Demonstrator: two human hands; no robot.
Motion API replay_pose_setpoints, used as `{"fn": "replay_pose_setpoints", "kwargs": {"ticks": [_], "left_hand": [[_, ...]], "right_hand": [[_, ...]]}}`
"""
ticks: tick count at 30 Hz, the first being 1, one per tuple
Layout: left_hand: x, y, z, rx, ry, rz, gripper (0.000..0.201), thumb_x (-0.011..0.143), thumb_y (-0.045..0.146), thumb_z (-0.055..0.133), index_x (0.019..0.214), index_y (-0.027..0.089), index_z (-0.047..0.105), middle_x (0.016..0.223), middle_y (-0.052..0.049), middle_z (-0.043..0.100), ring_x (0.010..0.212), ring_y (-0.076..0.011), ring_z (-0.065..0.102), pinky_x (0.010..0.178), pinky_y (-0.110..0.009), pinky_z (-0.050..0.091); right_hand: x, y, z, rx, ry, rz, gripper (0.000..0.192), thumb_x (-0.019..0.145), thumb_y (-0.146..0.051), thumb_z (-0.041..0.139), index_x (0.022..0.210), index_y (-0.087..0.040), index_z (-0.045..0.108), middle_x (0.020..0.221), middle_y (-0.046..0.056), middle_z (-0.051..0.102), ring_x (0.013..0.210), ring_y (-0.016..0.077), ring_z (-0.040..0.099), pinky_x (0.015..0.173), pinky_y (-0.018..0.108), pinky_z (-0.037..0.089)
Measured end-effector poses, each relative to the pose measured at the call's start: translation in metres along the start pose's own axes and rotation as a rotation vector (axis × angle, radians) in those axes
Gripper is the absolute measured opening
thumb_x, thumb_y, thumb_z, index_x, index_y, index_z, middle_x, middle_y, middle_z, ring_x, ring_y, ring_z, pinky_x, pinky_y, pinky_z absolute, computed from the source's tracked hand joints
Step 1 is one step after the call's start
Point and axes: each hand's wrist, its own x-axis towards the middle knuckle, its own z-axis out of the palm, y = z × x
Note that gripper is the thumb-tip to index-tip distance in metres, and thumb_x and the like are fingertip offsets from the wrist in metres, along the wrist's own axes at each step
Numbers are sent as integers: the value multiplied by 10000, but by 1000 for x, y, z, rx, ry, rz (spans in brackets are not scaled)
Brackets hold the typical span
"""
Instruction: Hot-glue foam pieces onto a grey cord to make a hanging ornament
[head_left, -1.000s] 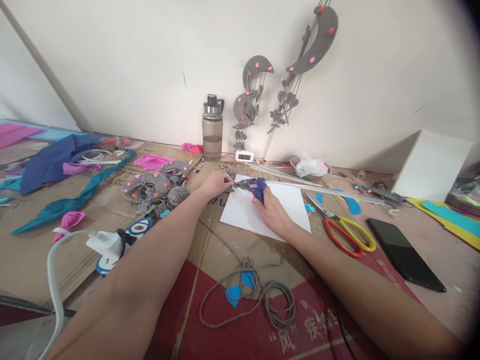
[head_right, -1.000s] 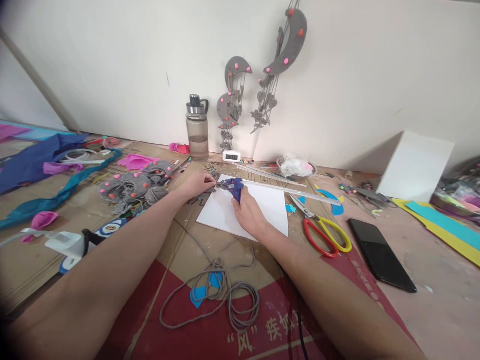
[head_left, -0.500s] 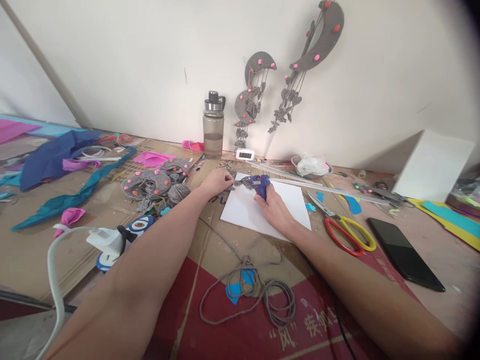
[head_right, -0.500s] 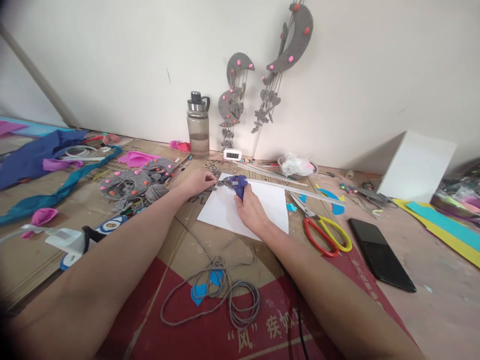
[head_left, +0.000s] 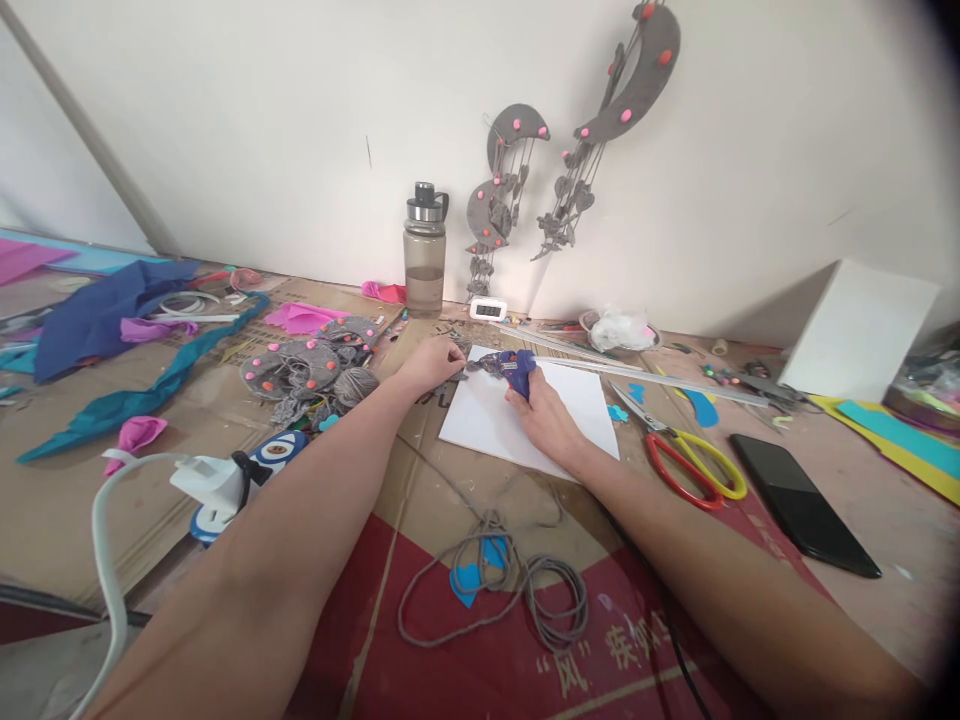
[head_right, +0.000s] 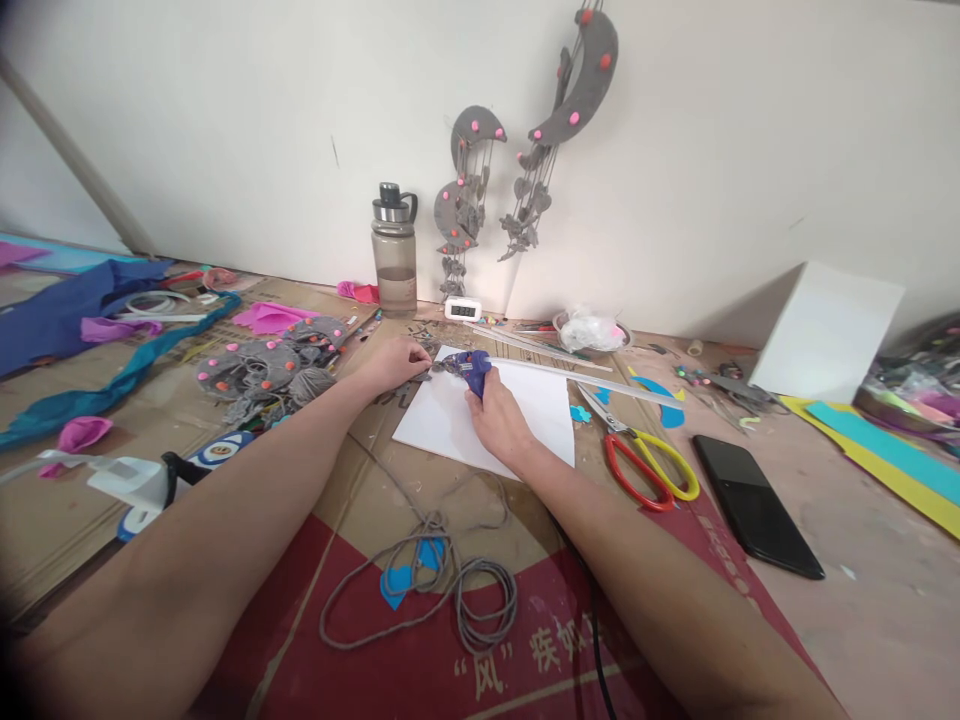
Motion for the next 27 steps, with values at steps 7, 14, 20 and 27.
{"fn": "replay_pose_setpoints", "kwargs": {"ticks": [7,14,20,27], "left_hand": [[0,0,0,-1,-3,10,215,750,226,548,706,137,738,731,-62,718,636,-150,578,593,-253,374],[-1,2,0,-3,0,8,216,746,218,546,726,139,745,753,-64,725,643,-148,584,597,-249,374],[0,1,1,0,5,7,210,747,219,554,729,142,748,758,-62,727,652,-148,590,599,-245,381],[0,1,1,4,0,-5,202,749,207,556,734,142,747,756,-59,727,647,-147,588,600,-245,390]], "right_hand": [[2,2,2,-52,-4,-1,347,892,-287,385,1185,-103,404,1120,199,619,1022,293,592,883,412,446],[2,1,2,-73,0,9,344,898,-277,377,1186,-91,406,1125,204,614,1027,288,587,887,402,442],[1,3,2,-71,-6,10,345,902,-288,379,1191,-101,402,1120,190,619,1018,279,591,879,388,445],[2,1,2,-121,-19,18,381,904,-274,382,1217,-58,402,1135,214,609,1043,287,588,889,379,444]]}}
